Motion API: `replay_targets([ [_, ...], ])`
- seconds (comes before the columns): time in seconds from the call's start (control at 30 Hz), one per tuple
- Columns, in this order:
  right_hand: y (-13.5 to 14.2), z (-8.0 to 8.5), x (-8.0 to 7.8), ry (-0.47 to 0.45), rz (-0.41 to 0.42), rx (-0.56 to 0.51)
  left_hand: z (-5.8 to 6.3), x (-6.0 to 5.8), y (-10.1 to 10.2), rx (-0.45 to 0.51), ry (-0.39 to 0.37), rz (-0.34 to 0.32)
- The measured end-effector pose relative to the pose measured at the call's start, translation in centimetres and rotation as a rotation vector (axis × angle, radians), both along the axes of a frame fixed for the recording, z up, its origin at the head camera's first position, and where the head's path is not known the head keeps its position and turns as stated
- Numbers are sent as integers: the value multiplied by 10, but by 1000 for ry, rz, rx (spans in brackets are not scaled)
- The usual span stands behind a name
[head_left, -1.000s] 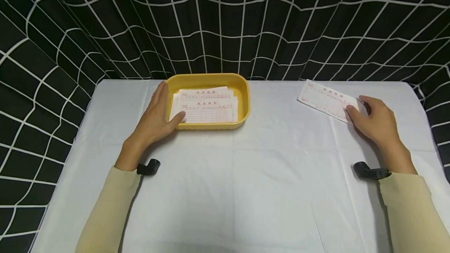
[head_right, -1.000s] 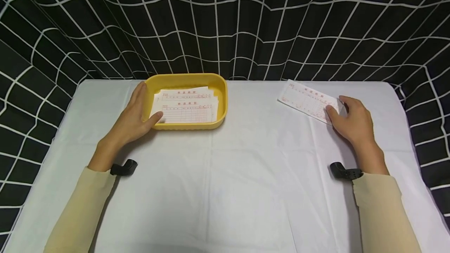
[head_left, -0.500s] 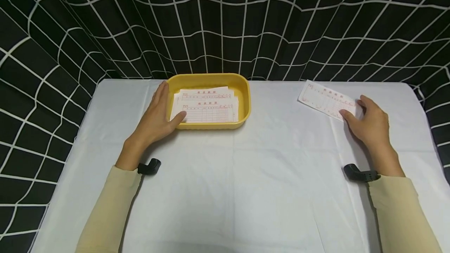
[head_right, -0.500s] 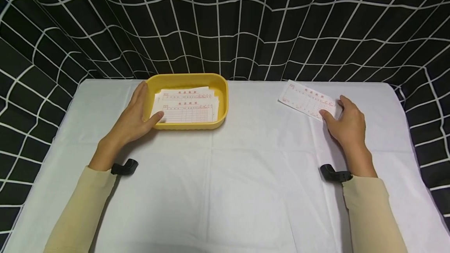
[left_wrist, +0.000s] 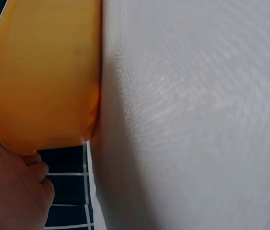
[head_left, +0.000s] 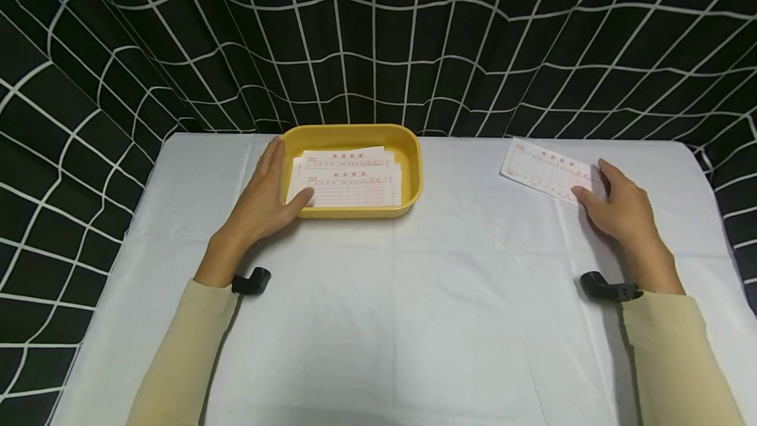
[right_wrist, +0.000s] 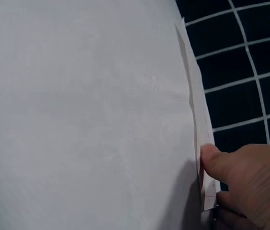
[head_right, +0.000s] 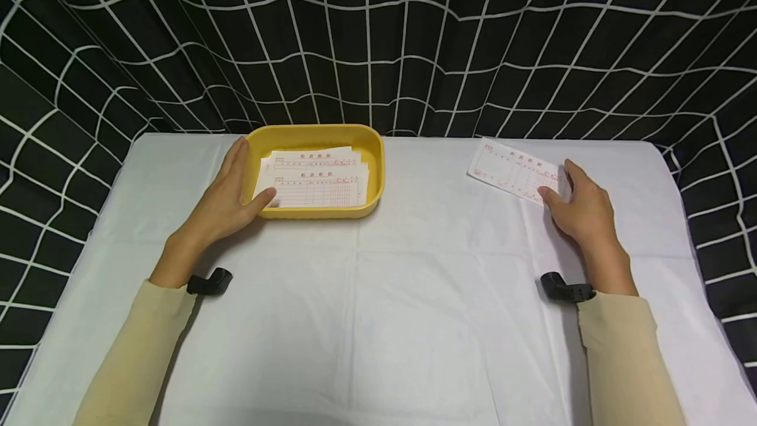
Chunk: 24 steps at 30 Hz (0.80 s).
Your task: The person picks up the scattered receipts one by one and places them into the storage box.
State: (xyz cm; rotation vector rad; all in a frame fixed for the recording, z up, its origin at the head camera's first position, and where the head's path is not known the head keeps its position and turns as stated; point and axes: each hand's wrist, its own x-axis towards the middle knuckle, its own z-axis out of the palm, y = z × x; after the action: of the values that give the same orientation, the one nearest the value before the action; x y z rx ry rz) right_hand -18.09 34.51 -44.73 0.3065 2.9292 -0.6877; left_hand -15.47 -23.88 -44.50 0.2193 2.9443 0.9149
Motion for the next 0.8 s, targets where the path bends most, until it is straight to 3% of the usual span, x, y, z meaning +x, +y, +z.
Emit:
replay_targets([
  [0.53,-8,8,-4,115,-70,-69,-1,0,1,6,-2,-3],
  [0.8,-11,15,2,130,-107,-38,0,0,-1,3,-7,0],
])
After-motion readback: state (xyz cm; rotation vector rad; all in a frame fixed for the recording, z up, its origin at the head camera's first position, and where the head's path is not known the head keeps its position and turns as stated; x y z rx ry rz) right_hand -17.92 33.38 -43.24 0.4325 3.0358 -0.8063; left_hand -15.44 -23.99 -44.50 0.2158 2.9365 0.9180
